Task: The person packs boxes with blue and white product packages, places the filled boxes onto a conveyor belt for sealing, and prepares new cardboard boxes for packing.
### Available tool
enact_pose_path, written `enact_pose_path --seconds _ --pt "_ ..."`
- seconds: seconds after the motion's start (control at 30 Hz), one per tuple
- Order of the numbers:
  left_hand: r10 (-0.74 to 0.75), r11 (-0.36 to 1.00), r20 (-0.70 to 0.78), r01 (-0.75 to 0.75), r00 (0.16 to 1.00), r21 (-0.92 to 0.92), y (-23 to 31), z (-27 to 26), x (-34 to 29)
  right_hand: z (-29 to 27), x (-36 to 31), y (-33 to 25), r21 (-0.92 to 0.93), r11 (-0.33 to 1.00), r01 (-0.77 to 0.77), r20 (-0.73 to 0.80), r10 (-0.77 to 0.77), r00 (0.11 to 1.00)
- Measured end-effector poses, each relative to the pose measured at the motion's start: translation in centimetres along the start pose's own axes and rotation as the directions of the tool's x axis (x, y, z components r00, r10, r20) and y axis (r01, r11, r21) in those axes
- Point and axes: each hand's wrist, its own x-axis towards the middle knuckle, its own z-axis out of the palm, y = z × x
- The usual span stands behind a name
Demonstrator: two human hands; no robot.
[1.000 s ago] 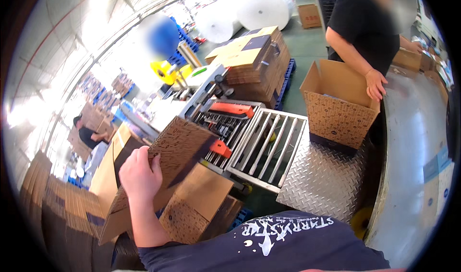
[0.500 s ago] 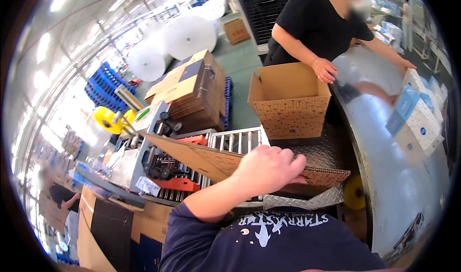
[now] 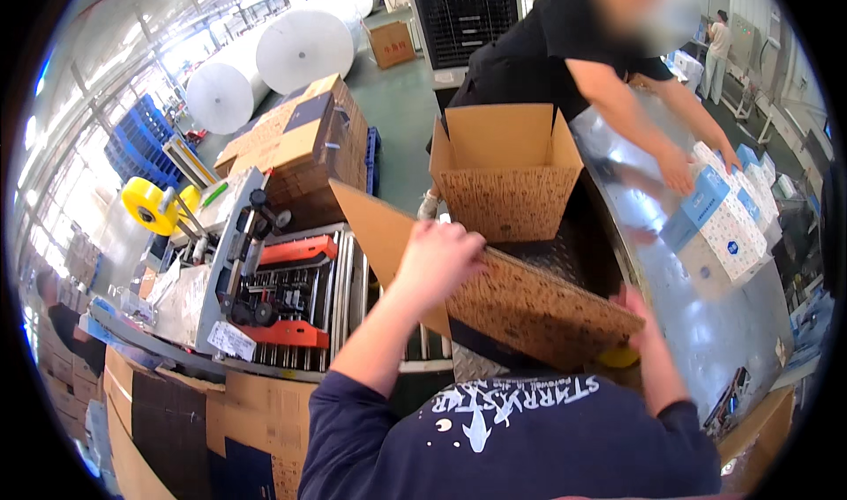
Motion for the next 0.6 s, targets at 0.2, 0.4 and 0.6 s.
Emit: enact_pose_path --seconds 0.2,0.4,0.6 --pt "-0.008 0.994 0.106 0.02 0.994 -0.109 2.3 0.7 -1.0 23.8 -9.9 -16.5 -0.662 0.359 0.658 0.747 0.386 0.542" --pt "-0.487 0.873 -0.155 0.476 0.86 -0.101 -1.6 0.6 -5.6 22.1 -10.9 -20.7 -0.465 -0.157 0.871 0.795 0.359 0.489" --pt "-0.866 0.493 -0.27 0.812 0.422 -0.312 -4.8 3.8 -9.4 23.7 -7.2 -22.4 -0.276 -0.124 0.953 0.815 0.495 0.301"
